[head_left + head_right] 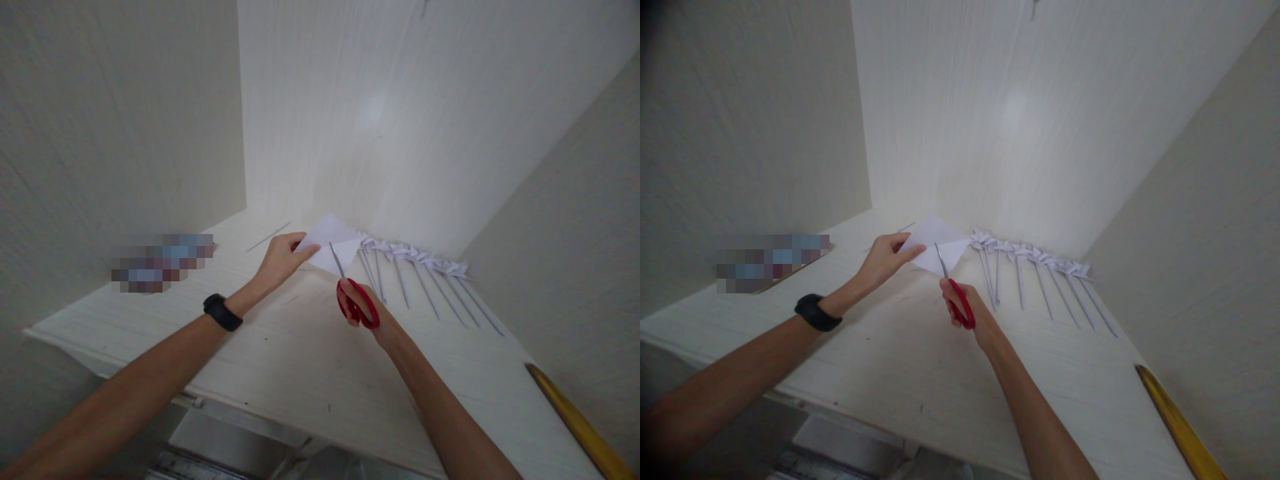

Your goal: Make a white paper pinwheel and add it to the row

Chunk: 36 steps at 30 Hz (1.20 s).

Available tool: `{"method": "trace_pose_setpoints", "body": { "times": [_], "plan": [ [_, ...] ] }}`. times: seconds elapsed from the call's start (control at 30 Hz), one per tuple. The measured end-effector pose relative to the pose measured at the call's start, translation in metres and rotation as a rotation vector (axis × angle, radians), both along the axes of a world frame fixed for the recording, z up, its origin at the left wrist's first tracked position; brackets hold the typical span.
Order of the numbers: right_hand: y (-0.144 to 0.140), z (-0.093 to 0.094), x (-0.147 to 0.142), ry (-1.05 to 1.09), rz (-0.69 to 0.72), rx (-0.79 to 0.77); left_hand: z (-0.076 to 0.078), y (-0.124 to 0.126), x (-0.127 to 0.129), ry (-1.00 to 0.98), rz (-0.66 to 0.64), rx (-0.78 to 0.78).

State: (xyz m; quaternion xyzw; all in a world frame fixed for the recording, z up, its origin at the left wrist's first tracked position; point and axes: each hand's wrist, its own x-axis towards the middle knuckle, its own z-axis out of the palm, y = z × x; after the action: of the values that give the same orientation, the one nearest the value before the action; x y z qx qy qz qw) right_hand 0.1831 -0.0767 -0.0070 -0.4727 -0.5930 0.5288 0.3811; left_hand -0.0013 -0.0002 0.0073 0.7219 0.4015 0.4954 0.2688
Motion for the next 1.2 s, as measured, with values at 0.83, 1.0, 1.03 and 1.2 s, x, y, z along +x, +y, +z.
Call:
{"method": "trace_pose_setpoints", "body": {
  "times": [0.83,1.0,1.03,1.2],
  "plan": [
    [0.0029,-0.0060,-0.0011,-0.041,-0.092,0.003,-0.0002,0.0001,0.0006,-0.029,-0.013,-0.028],
    [0.0042,-0.0074,-0.0017,-0.048,-0.094,-0.002,0.0023,-0.0017,0.0010,-0.044,-0.021,-0.047],
    [0.0040,-0.0071,-0.0018,-0.048,-0.093,-0.001,0.0027,-0.0021,0.0012,-0.049,-0.021,-0.051],
    [0.0013,-0.0036,-0.0022,-0.063,-0.075,0.012,0.0031,-0.0026,0.0020,-0.072,-0.024,-0.070]
  ]
}}
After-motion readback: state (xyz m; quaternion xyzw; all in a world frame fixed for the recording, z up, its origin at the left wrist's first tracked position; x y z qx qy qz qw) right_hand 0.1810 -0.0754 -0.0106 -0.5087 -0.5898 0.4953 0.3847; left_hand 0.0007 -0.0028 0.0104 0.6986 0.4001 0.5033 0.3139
